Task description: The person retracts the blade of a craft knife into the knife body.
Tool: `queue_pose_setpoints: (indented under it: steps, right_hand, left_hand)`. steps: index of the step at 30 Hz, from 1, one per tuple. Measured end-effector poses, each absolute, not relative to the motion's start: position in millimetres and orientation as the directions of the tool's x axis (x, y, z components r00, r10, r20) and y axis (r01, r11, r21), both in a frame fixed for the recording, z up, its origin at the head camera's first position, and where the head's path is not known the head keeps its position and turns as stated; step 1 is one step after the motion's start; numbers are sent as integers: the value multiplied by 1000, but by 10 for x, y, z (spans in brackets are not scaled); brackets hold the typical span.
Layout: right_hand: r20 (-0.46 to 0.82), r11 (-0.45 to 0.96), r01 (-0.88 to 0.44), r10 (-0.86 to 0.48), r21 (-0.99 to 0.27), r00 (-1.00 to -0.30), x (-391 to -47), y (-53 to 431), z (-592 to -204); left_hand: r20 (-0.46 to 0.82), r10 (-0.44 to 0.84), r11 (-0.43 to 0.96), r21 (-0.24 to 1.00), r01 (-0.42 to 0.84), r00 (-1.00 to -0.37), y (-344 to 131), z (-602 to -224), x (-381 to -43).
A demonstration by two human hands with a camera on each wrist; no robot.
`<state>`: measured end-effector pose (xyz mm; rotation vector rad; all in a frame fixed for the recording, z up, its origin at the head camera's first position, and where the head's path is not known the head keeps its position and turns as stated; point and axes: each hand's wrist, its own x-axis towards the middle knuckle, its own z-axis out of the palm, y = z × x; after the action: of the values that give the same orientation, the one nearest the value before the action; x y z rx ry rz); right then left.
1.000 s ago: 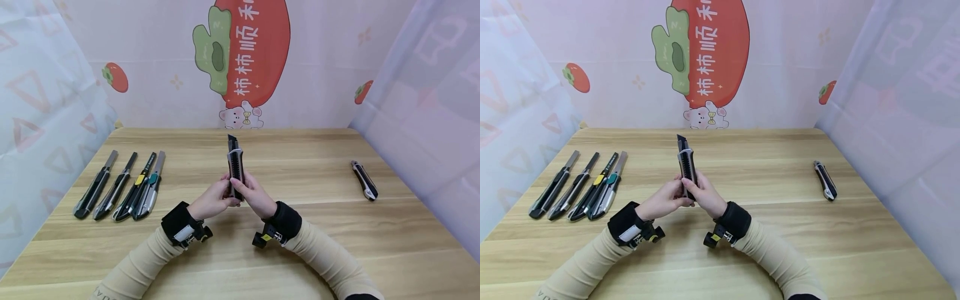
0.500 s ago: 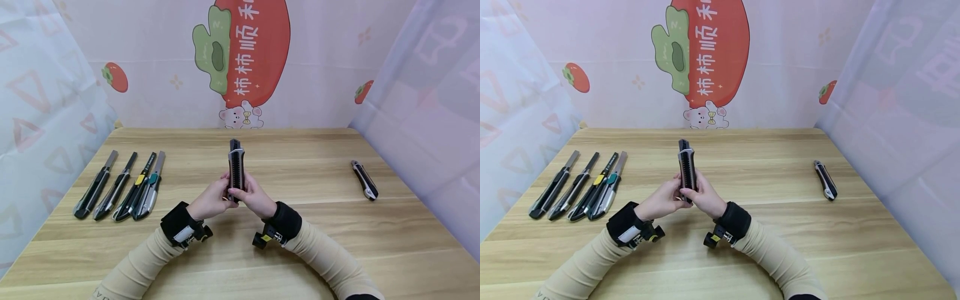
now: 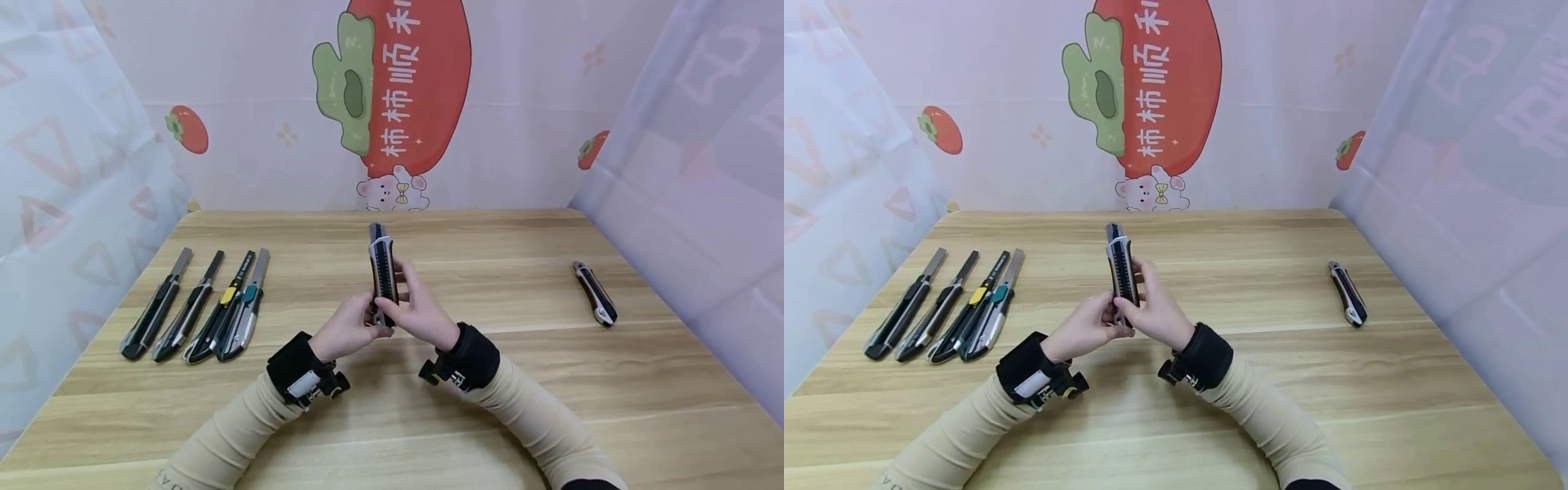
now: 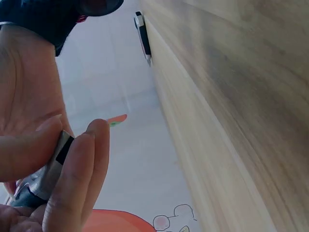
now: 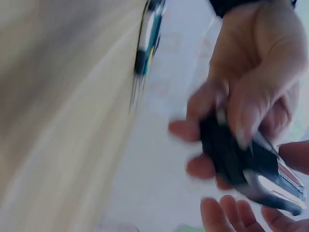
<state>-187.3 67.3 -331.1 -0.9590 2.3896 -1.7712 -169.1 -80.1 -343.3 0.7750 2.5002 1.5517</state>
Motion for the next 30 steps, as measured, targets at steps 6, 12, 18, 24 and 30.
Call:
queue_pose_setpoints:
  steps: [6, 12, 18, 24, 30]
  right_hand:
    - [404, 431, -550, -388, -715, -829, -1895, 691, -3258]
    - [316, 494, -504, -416, -709, -853, -1927, 714, -3289]
    - [118, 531, -379, -460, -758, -880, -2047, 785, -3318]
    - [-5, 626, -283, -417, -727, -909, -2373, 995, -3221]
    - [-146, 722, -109, -281, -683, -948, -2713, 1637, -3161]
  left_hand:
    - [222, 457, 440, 785, 436, -861, -792, -3471, -1688]
    - [307, 474, 590, 585, 556, -825, -707, -3538, -1666]
    - [192, 544, 787, 222, 576, -817, -701, -3524, -1737]
    - [-3, 422, 891, 186, 414, -907, -1024, -3397, -1973]
    - [-47, 70, 978, 201, 59, -996, -1717, -3426, -1965]
